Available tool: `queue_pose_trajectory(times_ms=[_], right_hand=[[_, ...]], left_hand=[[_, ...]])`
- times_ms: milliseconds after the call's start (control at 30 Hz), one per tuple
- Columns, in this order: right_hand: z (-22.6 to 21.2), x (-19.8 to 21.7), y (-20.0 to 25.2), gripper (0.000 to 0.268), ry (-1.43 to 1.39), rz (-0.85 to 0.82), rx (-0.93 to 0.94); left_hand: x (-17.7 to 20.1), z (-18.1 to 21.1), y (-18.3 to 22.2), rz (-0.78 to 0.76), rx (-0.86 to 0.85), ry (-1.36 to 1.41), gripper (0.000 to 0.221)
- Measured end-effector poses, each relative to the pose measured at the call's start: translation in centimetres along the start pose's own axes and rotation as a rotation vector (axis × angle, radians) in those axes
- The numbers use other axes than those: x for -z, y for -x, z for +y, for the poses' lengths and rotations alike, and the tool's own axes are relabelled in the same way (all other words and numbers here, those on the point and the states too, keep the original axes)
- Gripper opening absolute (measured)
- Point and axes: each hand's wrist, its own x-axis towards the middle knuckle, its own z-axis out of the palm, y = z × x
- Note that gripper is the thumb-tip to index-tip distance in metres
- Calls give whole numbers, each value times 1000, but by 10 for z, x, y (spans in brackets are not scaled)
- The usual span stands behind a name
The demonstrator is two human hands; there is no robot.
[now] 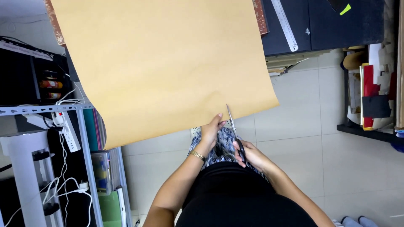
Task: The person unfolds a large sheet of brown paper, cuts it in half with scissors, then uses a paper cutter to trim the pieces into smaller rectangles. The cut pieces are stacked on the table.
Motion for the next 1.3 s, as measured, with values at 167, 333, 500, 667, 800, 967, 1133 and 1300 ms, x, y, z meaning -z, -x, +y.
queue_pose_trajectory(times_ms=[167,333,500,667,800,967,1133,1300], right_hand=[[-3,-3,2,28,-23,3,23],[5,3,-3,31,-70,-5,32],[-5,3,-12,37,-86,0,62],[-12,8,-34,41,-85,-8,87],[-22,7,-35,42,-61,-6,69],[-22,7,-34,38,-66,-1,79],[-18,8,-31,33,-70,6,71],[-25,11,-30,35,-106,8,47]], left_hand=[[-1,3,2,-9,-1,-5,45],[-8,18,16,-20,7,12,43],[-11,21,28,-26,16,7,42],[-12,14,25,-35,7,33,40],[-16,20,33,-44,27,43,40],[-17,20,34,-53,25,36,40],[-14,10,27,-66,16,52,43],[-15,8,28,-80,9,50,44]])
